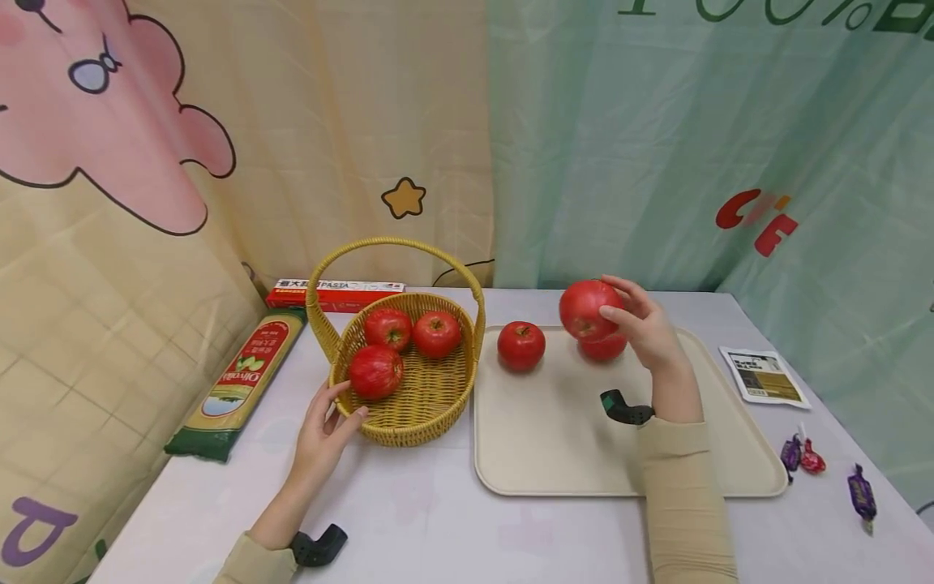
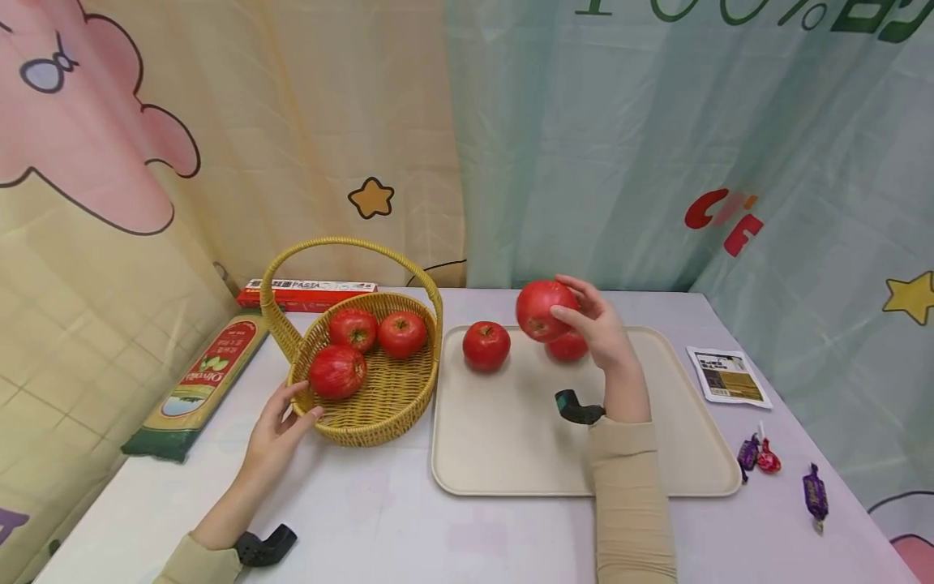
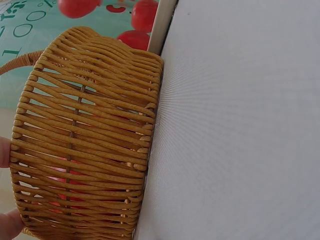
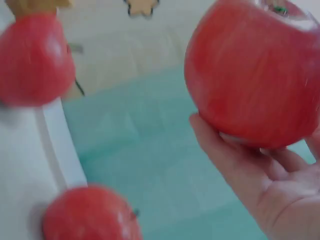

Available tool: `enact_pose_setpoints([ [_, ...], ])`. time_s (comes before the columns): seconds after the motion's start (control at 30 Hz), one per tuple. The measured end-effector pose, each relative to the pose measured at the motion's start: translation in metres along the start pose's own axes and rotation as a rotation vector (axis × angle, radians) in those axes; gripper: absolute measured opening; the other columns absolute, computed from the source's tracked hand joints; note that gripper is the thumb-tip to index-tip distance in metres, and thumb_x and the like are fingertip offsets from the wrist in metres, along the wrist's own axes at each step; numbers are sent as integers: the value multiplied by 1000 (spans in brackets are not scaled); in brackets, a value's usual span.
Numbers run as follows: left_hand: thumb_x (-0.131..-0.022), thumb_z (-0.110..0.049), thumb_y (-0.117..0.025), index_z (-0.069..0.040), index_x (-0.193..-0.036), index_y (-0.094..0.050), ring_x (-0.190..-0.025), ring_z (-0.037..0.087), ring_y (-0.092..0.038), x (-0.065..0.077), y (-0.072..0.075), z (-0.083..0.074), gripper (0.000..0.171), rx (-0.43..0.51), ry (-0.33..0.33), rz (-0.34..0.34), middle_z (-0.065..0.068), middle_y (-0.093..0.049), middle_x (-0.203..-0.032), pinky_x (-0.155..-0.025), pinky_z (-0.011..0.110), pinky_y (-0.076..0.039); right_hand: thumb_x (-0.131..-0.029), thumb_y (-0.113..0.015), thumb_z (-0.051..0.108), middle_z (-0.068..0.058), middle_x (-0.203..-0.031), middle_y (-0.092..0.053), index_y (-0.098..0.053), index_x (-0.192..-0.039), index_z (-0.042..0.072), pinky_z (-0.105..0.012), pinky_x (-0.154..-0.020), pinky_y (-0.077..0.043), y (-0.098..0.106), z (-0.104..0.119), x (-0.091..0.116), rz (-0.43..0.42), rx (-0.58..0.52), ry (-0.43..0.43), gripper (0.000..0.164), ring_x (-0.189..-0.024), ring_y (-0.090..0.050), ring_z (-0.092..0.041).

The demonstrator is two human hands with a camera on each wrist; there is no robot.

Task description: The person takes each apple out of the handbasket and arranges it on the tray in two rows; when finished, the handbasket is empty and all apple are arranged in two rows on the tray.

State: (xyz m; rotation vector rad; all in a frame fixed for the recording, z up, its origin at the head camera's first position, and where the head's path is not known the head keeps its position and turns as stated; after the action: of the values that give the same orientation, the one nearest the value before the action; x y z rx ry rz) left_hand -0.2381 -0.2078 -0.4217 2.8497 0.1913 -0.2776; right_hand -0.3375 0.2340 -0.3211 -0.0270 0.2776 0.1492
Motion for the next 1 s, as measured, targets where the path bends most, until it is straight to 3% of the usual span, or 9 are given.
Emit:
enact_pose_setpoints([
  [0.13,-90,-14,-64,-1,-133,-43,-140,29,-16,0,0,0,49,-2,2,1,15,-14,-153,-109,37,-25,-89,-65,29,-7,-136,-42,-45,-139,24,-21,-80,-53,54,-27,1,-246,31,-133,54,-112,-46,-17],
  [0.3,-90,-14,-63,-1,-132,-43,-140,29,-16,0,0,0,49,3,2,2,16,-14,-153,-109,39,-25,-80,-72,43,1,-143,-39,-46,-137,33,-29,-80,-55,120,-83,6,-527,-10,-289,64,-119,-42,-17],
  [0.37,-90,-13,-63,0,-132,-43,-140,30,-16,0,0,0,49,5,4,1,16,-14,-153,-110,41,-25,-78,-73,44,4,-144,-38,-47,-136,34,-32,-85,-53,134,-96,12,-622,-51,-330,64,-125,-38,-18],
  [0.5,-90,-14,-64,-1,-132,-43,-140,29,-16,0,0,1,49,1,7,-2,15,-14,-154,-109,40,-25,-82,-70,43,1,-149,-30,-41,-140,34,-36,-103,-39,141,-95,28,-754,9,-397,65,-135,-25,-20],
  [0.6,-90,-15,-64,-1,-133,-43,-140,28,-16,0,0,2,50,-2,4,-2,15,-14,-154,-109,39,-25,-85,-68,38,1,-151,-27,-38,-142,33,-38,-110,-30,143,-90,35,-792,128,-415,65,-138,-21,-18],
  [0.77,-89,-15,-65,-2,-133,-43,-140,27,-15,0,1,4,50,0,9,-7,14,-14,-154,-109,37,-25,-85,-68,33,-2,-151,-24,-34,-145,27,-42,-109,-33,142,-92,35,-744,340,-403,69,-138,-20,-22],
  [1.0,-89,-14,-65,-1,-132,-43,-140,27,-15,-1,1,4,50,3,12,-10,14,-14,-154,-109,34,-25,-83,-70,14,-17,-145,-25,-37,-141,10,-58,-101,-37,131,-84,27,-603,680,-232,67,-135,-21,-33],
])
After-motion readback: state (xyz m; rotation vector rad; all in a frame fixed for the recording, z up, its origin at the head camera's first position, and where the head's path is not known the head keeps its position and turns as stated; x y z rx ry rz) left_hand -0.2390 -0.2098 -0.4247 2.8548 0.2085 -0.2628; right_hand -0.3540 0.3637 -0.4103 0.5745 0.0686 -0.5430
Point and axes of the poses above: each hand's wrist, its own x-axis away from the middle knuckle, its own y-axis out of the back of the hand, z = x × y, the point moved 8 cm from there along -x, towards the middle knuckle
